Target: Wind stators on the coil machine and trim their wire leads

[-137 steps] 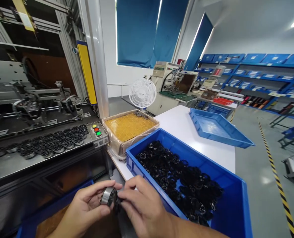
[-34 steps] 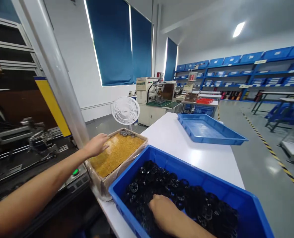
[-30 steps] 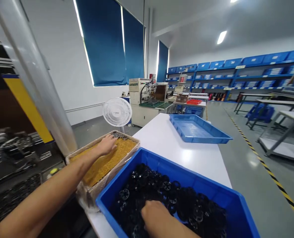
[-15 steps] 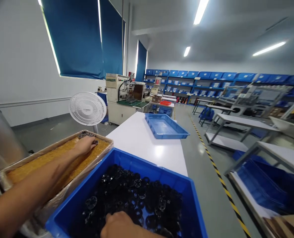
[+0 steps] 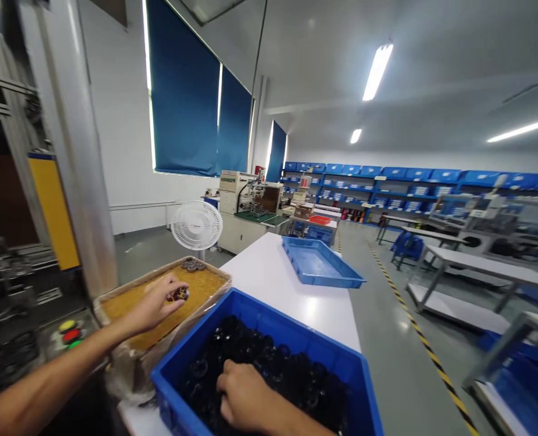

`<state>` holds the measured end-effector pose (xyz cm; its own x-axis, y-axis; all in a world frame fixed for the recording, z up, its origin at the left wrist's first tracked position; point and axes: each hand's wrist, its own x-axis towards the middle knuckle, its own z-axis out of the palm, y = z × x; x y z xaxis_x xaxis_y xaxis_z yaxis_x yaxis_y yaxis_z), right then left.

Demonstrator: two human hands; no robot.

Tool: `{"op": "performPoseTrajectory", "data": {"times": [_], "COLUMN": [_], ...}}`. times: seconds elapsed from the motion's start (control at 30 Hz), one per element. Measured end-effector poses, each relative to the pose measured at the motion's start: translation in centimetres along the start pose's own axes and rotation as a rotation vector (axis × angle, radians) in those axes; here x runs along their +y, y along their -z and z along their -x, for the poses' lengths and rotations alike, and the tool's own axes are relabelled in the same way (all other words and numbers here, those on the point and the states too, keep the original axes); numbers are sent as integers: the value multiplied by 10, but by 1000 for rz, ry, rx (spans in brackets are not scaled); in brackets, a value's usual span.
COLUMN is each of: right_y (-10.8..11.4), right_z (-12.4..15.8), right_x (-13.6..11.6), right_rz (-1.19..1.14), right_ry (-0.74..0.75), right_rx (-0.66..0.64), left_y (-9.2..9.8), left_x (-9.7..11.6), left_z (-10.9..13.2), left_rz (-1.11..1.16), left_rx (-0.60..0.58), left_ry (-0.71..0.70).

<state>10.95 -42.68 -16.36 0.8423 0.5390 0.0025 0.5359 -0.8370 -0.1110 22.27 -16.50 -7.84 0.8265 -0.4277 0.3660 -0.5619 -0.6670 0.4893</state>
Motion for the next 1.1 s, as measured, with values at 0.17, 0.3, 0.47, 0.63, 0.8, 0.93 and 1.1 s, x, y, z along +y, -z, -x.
{"op": "performPoseTrajectory", "data": {"times": [0.17, 0.3, 0.47, 0.63, 0.8, 0.93, 1.1], "right_y": [17, 50, 75, 63, 57, 55, 56], "right_z": [-3, 1, 29, 47, 48, 45, 41], "right_x": [-7, -65, -145, -160, -153, -150, -150], "right_rz": [-145, -360, -639, -703, -633, -583, -484], "right_ry": [-23, 155, 502, 583, 624, 705, 740], "right_rx": [288, 524, 620, 608, 624, 599, 664], "left_y": [30, 26, 6, -18, -23, -15, -11], "left_x": [34, 62, 87, 104, 111, 115, 116], "left_z": [129, 205, 241, 251, 245, 242, 242], "left_rz": [672, 1222, 1381, 1452, 1468, 1447, 1439], "left_rx": [47, 135, 130, 116, 159, 250, 262], "left_ry": [218, 422, 496, 438, 322, 274, 290]}}
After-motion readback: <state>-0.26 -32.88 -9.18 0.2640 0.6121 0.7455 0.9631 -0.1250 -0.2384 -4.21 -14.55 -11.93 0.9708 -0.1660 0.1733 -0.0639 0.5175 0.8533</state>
